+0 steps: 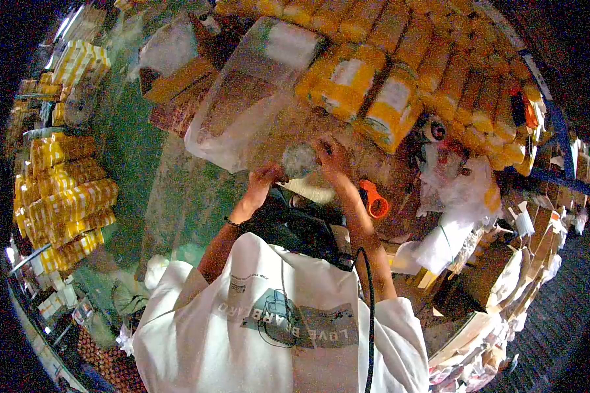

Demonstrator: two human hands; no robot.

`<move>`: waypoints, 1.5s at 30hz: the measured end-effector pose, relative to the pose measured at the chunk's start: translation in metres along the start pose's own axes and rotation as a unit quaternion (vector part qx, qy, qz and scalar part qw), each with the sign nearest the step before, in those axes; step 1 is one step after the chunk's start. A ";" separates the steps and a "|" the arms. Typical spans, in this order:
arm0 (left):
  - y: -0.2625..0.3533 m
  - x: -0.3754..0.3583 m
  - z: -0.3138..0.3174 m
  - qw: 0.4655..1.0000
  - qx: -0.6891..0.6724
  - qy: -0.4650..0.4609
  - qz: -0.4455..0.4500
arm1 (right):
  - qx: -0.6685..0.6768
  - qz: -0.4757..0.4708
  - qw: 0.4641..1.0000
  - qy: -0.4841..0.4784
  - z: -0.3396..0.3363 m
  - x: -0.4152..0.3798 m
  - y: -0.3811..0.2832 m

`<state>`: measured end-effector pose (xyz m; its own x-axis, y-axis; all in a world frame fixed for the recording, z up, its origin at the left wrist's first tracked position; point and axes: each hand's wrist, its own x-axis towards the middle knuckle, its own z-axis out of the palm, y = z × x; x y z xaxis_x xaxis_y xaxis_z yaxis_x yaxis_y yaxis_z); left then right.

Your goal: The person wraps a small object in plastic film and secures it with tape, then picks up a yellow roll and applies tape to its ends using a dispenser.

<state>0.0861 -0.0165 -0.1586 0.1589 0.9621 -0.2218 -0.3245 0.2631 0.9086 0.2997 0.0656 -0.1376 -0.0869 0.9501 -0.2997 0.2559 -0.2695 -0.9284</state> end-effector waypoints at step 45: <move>0.050 0.027 0.012 0.988 0.032 0.091 -0.117 | -0.123 -0.119 0.981 0.085 0.009 -0.030 -0.011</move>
<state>0.0856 0.0218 -0.1144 0.0498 0.8737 -0.4839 -0.2387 0.4809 0.8436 0.2905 0.0386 -0.1208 -0.0156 0.9997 -0.0192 0.4747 -0.0095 -0.8801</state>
